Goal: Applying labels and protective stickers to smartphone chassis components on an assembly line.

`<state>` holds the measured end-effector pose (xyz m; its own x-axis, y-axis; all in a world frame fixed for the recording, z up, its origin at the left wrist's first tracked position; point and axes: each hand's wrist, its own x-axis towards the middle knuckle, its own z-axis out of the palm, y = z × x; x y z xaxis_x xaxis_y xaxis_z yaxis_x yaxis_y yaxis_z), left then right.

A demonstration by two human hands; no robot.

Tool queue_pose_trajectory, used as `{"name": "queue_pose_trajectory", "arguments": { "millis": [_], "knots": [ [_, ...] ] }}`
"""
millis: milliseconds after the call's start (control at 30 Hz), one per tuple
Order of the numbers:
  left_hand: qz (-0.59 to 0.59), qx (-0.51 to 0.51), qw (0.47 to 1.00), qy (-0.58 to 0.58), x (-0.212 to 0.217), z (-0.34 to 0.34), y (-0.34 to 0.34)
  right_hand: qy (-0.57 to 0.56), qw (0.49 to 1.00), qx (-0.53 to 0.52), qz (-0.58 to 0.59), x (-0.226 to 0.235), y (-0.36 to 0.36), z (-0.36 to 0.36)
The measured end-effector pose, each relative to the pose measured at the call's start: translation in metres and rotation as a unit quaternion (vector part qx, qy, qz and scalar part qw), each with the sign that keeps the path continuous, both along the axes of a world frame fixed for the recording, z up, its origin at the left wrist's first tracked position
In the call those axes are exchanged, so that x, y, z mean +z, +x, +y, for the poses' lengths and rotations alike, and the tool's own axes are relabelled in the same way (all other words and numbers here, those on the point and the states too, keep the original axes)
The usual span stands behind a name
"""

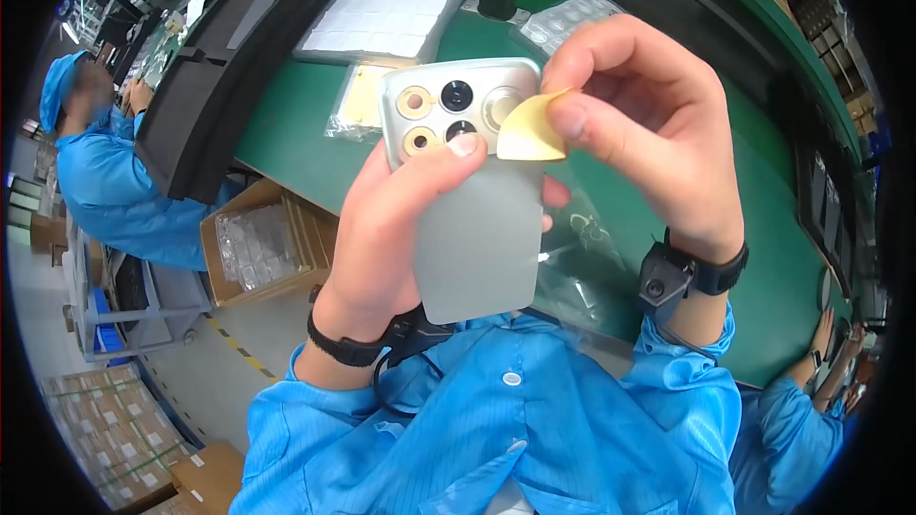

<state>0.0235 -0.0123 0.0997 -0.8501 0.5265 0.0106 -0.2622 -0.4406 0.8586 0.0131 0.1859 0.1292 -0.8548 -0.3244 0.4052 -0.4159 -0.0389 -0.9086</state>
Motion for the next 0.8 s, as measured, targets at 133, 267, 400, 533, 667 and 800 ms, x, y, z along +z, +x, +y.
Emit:
{"name": "queue_pose_trajectory", "arguments": {
  "millis": [133,267,400,533,667,800],
  "knots": [
    [-0.046,0.029,0.999,0.006,0.011,0.006,0.011,0.018,1.0,-0.017,0.007,0.0,0.004,-0.007],
    [-0.052,0.076,0.995,-0.038,0.018,0.009,0.015,0.028,0.994,-0.034,0.1,-0.005,0.002,-0.007],
    [-0.026,0.083,0.993,-0.074,0.017,0.007,0.014,0.026,0.996,-0.022,0.083,-0.006,0.001,-0.004],
    [-0.039,0.087,0.992,-0.078,0.025,0.01,0.018,0.018,0.996,-0.006,0.083,-0.006,0.001,-0.004],
    [-0.05,0.096,0.991,-0.075,0.029,0.011,0.021,0.037,0.99,-0.045,0.132,-0.009,0.004,-0.004],
    [-0.069,0.088,0.992,-0.065,0.03,0.011,0.023,0.028,0.986,-0.059,0.155,-0.015,0.002,-0.002]
  ]
}}
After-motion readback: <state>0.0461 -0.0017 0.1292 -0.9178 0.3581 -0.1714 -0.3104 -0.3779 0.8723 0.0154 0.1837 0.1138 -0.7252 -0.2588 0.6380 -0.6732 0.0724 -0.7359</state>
